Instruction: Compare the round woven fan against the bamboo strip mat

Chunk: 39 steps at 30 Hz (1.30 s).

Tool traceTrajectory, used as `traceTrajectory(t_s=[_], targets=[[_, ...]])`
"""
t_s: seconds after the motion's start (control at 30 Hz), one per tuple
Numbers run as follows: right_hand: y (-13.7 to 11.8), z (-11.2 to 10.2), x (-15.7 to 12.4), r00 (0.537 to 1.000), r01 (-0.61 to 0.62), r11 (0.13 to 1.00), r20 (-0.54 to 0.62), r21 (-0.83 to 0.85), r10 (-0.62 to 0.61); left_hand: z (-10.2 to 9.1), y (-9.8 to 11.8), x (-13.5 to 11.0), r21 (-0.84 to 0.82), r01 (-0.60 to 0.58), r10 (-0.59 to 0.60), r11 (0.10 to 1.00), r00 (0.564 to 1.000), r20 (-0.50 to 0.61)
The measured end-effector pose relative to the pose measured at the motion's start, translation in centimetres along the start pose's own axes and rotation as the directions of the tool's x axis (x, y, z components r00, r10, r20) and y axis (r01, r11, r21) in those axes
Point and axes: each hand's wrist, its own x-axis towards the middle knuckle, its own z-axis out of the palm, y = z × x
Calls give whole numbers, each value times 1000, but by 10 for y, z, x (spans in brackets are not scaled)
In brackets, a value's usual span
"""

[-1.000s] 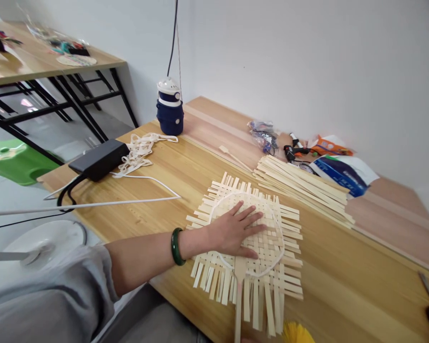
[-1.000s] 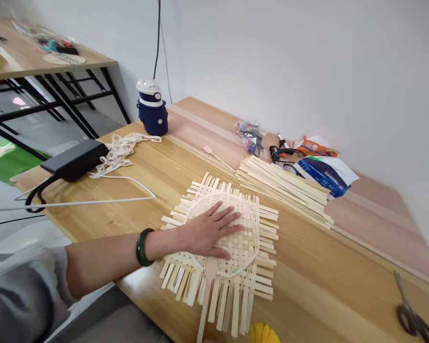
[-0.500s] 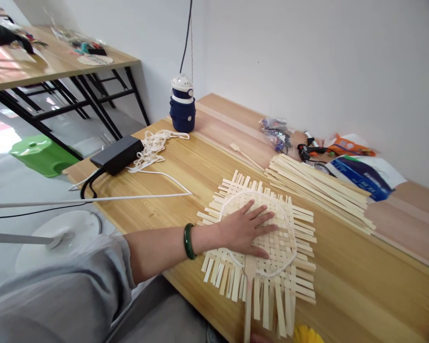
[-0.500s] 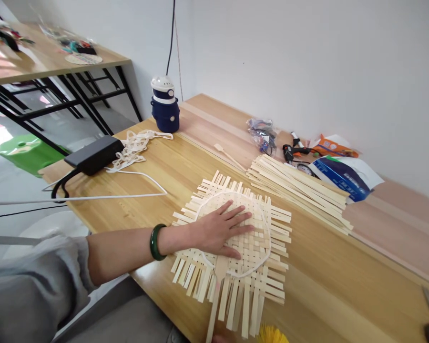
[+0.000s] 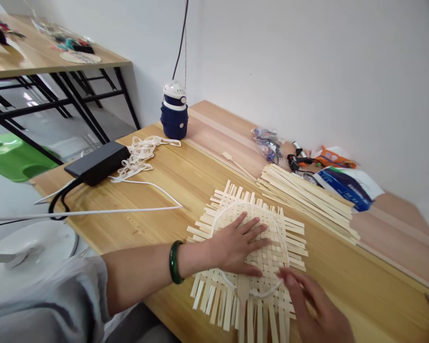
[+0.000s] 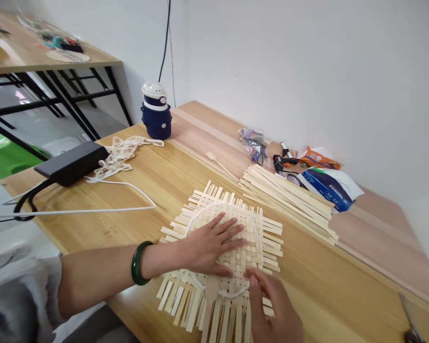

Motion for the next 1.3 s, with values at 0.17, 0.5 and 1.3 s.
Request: traceTrajectory(t_s=[0.17, 0.5, 1.3], targets=[[-12, 44, 103, 952, 305, 930, 31, -207, -305, 4, -1, 0, 4, -17, 17, 1000, 998, -55], [-20, 64, 143, 981, 193, 940, 80, -279, -178, 8, -3, 2, -23, -17, 16, 1000, 997, -73], [29, 29, 110, 925, 219, 970, -293, -108, -242, -2, -2, 4, -64, 7, -4, 998, 998, 58]])
